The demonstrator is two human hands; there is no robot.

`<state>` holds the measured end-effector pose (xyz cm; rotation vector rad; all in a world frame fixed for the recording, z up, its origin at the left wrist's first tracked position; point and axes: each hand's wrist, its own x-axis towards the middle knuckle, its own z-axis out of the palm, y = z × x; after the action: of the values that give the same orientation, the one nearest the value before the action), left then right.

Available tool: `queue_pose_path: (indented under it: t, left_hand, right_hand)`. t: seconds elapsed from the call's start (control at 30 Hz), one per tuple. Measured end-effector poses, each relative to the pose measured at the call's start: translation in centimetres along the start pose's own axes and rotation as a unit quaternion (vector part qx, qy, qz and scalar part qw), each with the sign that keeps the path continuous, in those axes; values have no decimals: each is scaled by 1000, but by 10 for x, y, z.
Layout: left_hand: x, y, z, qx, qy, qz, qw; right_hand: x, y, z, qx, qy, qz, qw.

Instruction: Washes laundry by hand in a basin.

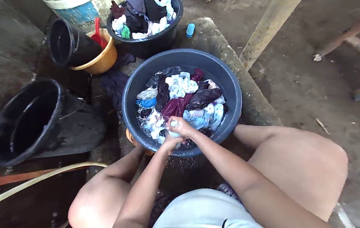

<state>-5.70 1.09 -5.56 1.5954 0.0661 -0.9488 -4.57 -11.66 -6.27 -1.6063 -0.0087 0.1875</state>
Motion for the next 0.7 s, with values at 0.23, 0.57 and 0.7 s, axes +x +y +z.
queue_pose_path:
  t: [0.23,0.57,0.7]
  left_hand:
    - [23,-39,3,280,43,44,958]
    - [-33,83,-83,153,161,107,969]
    - [-113,167,-177,296,370,186,861]
  right_hand:
    - [3,15,17,-216,-2,129,968]
    - [30,57,-54,-122,59,141,981]
    - [3,98,-75,-394,76,291,868]
